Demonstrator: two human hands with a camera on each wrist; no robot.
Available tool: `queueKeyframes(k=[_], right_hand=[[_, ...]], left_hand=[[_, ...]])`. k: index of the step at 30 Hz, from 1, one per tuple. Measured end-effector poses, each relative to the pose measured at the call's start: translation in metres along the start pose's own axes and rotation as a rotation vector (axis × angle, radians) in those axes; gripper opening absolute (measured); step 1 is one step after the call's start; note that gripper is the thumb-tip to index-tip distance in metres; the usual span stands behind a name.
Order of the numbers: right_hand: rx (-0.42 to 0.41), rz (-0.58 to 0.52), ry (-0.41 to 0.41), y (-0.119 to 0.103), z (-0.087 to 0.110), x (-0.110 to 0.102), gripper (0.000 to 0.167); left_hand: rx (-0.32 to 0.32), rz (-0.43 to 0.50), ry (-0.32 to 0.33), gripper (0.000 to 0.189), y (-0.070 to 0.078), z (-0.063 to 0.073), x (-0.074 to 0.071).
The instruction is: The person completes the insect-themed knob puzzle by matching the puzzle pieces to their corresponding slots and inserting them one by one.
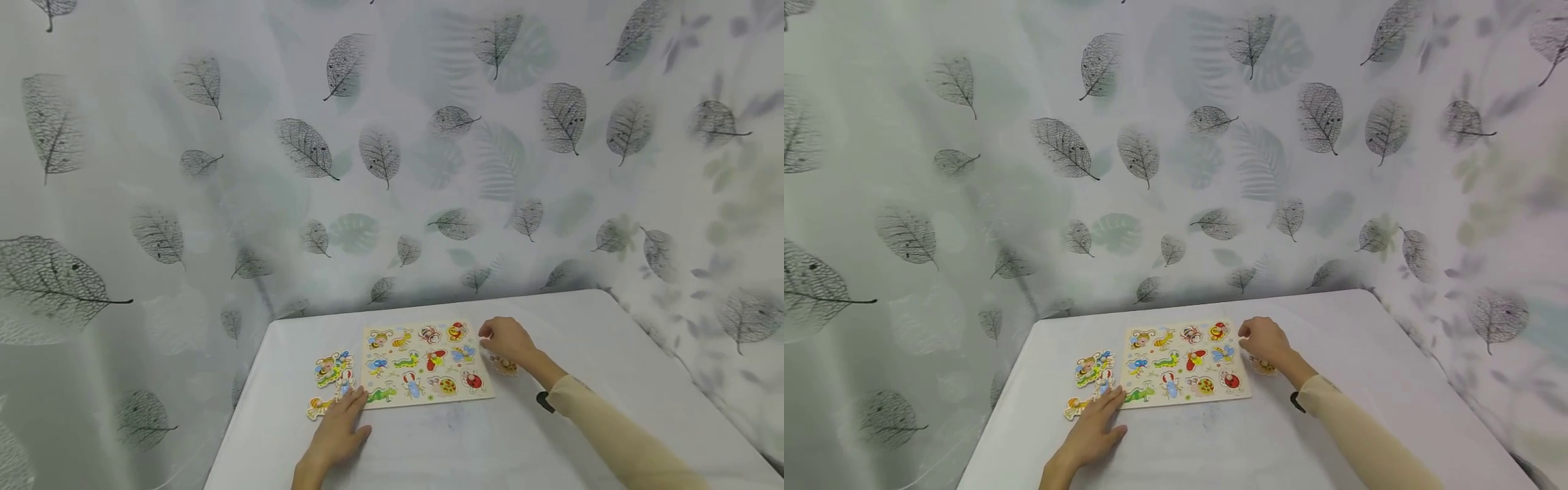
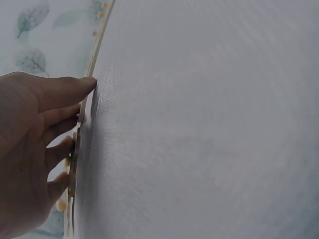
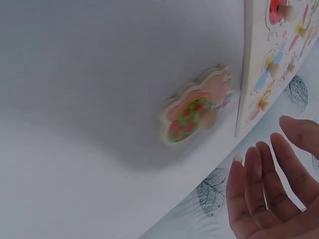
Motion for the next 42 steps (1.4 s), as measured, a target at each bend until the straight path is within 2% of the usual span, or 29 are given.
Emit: queueKeyframes(k=[9,15,20,27,42], right_hand=[[0.042,0.036,-0.04,0.013,0.035,-0.009,0.016],[0.038,0.03,-0.04,0.019,0.047,-0.009,0.017],[0.057,0.022,-0.055,0.026,0.051,-0.003,0.011],[0.059,0.02,-0.017,0.031,0.052,-0.001,0.005],[0.066,-0.017,0.01,0.03,0.049,-0.004,0.008]], left_hand=[[-0.007,0.001,-0.004,0.068,-0.001,0.0,0.001],[-0.018,0.01,-0.02,0.068,-0.002,0.0,0.003],[-0.007,0.012,-0.004,0.068,-0.002,0.002,0.002],[0.001,0.013,-0.004,0.067,-0.002,0.0,0.002],[0.009,0.013,0.009,0.067,-0.003,-0.001,0.003]])
Point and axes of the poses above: each hand's wrist, its own z-axis away from the middle knuckle, its own x-axis out of the palm, y = z × x, the point moved 4 cm from there along -z, towards the middle knuckle, and after that the axes turned 14 degrees about -z, right-handed, at the moved point
